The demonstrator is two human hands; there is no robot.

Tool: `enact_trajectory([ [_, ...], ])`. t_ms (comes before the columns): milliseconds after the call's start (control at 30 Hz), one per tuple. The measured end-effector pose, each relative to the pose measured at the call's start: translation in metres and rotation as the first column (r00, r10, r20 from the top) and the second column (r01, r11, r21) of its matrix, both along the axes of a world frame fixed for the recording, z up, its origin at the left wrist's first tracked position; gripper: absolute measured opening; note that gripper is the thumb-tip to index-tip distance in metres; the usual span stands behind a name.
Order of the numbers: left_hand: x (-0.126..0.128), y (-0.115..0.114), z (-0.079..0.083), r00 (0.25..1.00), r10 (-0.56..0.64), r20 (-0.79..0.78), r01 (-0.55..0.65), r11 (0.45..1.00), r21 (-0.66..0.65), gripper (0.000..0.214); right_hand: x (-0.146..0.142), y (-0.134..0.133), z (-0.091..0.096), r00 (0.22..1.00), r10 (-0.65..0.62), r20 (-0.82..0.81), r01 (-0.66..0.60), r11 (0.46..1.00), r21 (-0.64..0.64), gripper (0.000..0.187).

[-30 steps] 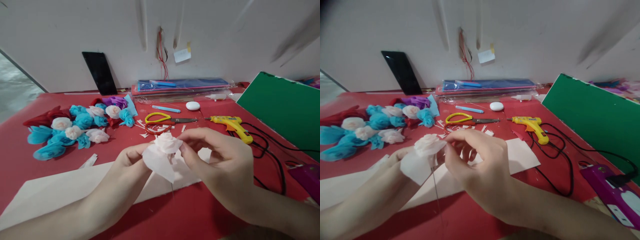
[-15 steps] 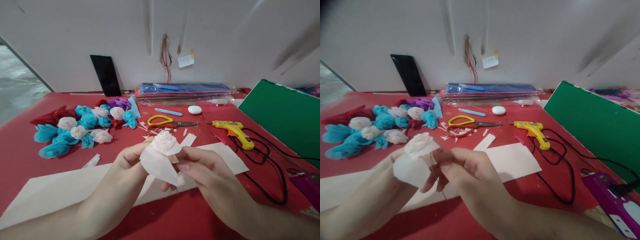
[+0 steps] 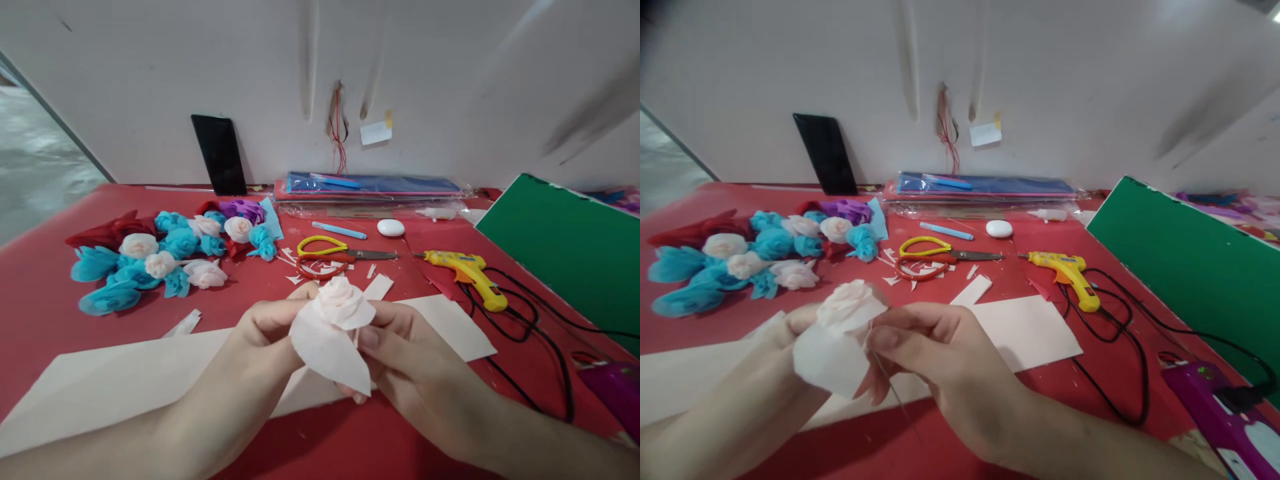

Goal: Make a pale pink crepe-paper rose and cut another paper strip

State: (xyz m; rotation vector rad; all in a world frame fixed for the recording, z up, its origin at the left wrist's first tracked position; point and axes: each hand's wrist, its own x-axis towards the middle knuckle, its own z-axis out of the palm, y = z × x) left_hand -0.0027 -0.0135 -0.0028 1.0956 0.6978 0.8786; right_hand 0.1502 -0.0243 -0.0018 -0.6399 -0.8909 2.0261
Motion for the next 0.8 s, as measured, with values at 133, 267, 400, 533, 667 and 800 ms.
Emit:
enact_trajectory([
  [133, -0.0011, -0.0019, -0.0012, 1.0, -0.021, 0.015, 0.021, 1.0, 0.007, 0.029, -0.0002, 0.0008, -0.0009, 0.999, 0.004, 0.037, -0.004, 1.0, -0.007, 0.023],
  [267, -0.0008, -0.0025, 0.0, 0.991, -0.049, 0.123, 0.059, 0.995, -0.084, 0.021, 0.0004, 0.0001, 0.0004, 0.999, 0.022, 0.044, -0.02, 0.999, -0.042, 0.025],
  [400, 0.0002, -0.0013, 0.0009, 0.977, -0.045, 0.209, 0.08, 0.983, -0.162, 0.019, 0.001, -0.0001, 0.0012, 0.999, 0.02, 0.041, -0.016, 0.994, -0.106, 0.023],
  [533, -0.0031, -0.0033, 0.0003, 0.969, -0.087, 0.231, 0.118, 0.985, -0.124, 0.022, 0.0012, 0.0001, 0.0026, 0.998, 0.044, 0.046, -0.039, 0.994, -0.098, 0.024],
  [667, -0.0066, -0.0052, -0.003, 0.966, -0.103, 0.239, 0.137, 0.982, -0.133, 0.021, 0.0015, -0.0005, 0.0034, 0.995, 0.076, 0.065, -0.072, 0.996, -0.062, 0.026],
  [800, -0.0054, -0.0036, -0.0046, 0.961, -0.127, 0.246, 0.166, 0.975, -0.145, 0.016, 0.0012, -0.0009, 0.0009, 0.995, 0.084, 0.05, -0.081, 0.995, -0.066, 0.026],
])
